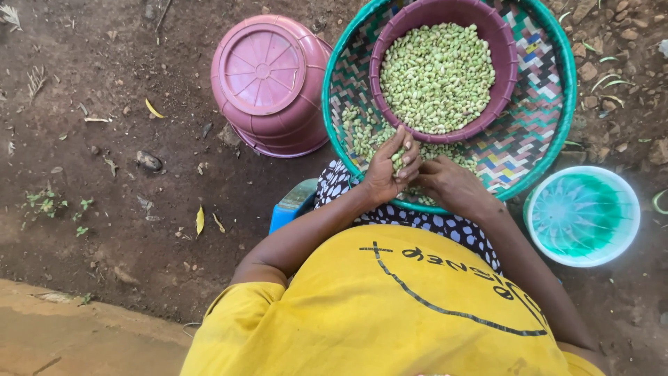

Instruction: Sorting green beans by hand, moving them from a large woven basket into a smaller purple bowl while removing unwanted material.

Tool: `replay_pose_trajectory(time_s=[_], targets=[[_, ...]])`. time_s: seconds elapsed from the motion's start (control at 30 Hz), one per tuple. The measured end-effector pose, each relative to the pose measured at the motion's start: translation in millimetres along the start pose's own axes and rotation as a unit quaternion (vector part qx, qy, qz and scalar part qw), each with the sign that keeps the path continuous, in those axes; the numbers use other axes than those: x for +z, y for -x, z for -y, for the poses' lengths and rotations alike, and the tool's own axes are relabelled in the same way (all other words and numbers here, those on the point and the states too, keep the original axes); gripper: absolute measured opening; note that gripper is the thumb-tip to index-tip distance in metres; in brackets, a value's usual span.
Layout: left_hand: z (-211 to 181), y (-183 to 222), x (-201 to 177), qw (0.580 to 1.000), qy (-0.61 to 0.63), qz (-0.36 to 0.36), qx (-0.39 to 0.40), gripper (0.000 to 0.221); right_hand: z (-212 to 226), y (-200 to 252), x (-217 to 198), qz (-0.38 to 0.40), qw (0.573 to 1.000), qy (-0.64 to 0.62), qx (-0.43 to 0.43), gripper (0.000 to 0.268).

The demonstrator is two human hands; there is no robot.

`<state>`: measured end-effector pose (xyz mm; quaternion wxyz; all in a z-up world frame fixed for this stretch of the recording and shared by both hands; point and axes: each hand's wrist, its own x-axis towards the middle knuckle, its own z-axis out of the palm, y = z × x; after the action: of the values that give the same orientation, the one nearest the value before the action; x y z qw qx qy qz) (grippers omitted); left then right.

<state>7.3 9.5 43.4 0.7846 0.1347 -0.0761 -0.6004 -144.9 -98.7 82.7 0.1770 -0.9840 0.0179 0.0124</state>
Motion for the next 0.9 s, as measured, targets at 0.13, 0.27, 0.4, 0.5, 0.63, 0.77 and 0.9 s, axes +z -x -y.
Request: replay_pose_trajectory(time_s=[0.13, 0.27, 0.4, 0.5, 0.63, 0.77, 0.9], targets=[[5, 0, -8, 0.998, -0.028, -0.047, -0.008, 0.037, -14, 12, 10, 0.003, 0.999, -0.032, 0.044, 0.012], [12, 2, -15, 0.989, -0.090, -0.105, -0.062, 0.036, -10, 18, -25, -0.064, 0.985, -0.125, 0.098, 0.012], [23, -5, -32, 0.973, -0.155, -0.145, -0.090, 0.048, 19, 10, -63, -0.172, 0.967, -0.170, 0.085, 0.016], [15, -1, 0, 0.974, -0.116, -0.162, -0.107, 0.050, 42, -7, -74, -0.204, 0.961, -0.180, 0.052, 0.012], [21, -5, -20, 0.976, -0.111, -0.148, -0.111, 0.045, 23, -8, -39, -0.254, 0.939, -0.220, 0.071, 0.014], [22, -5, -13, 0.982, -0.128, -0.133, -0.029, 0.039, 42, -13, -32, -0.330, 0.790, -0.484, 0.181, 0.019], [33, -15, -3, 0.967, -0.146, -0.172, 0.121, 0.040, 42, -20, -17, -0.286, 0.429, -0.821, 0.245, 0.035]])
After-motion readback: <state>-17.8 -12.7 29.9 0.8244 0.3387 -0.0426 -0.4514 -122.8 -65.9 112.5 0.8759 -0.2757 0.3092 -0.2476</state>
